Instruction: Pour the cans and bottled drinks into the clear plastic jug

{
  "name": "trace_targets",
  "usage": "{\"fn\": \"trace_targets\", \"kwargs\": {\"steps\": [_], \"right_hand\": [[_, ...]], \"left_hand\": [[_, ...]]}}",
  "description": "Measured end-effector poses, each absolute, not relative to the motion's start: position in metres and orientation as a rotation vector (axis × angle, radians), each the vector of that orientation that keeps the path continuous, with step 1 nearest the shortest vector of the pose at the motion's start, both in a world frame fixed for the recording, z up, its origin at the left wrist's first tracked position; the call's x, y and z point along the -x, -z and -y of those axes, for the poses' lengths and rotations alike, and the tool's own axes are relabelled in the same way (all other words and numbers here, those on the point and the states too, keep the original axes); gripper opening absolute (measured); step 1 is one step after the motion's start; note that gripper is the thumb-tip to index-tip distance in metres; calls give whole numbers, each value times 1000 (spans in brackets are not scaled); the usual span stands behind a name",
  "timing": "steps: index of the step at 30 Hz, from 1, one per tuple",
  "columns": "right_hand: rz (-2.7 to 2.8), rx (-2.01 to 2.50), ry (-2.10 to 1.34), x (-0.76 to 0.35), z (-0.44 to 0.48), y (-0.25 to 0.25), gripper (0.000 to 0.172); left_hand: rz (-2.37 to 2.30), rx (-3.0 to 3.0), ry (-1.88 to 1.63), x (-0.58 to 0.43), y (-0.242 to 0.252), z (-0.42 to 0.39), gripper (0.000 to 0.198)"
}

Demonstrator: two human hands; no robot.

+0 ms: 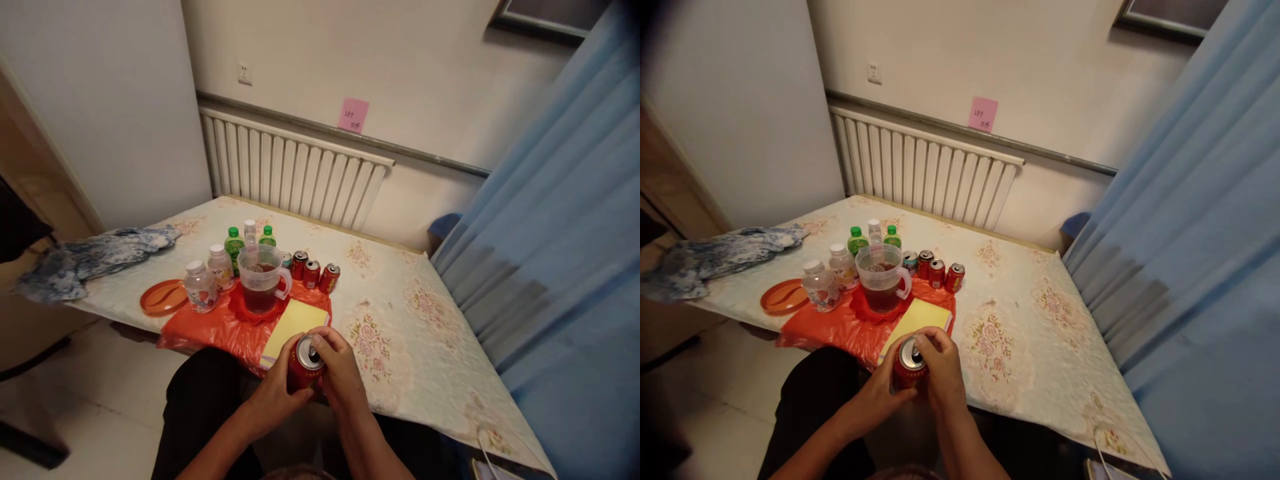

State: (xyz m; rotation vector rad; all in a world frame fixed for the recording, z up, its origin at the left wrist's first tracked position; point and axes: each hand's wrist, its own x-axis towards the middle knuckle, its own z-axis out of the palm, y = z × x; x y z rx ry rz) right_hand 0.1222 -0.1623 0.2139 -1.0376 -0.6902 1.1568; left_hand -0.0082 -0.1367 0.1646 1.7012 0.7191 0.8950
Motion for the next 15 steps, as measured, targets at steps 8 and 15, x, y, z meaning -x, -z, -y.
{"fn": "trace_targets", "kwargs": {"steps": [8,15], "right_hand": [[757,1143,-1142,-106,126,-205,26],[953,1289,-823,-125,60,-190,27]], "left_hand": [[-908,-1537,-915,30,-147,123,81],[-979,-1433,-966,51,-131,106,84]]}}
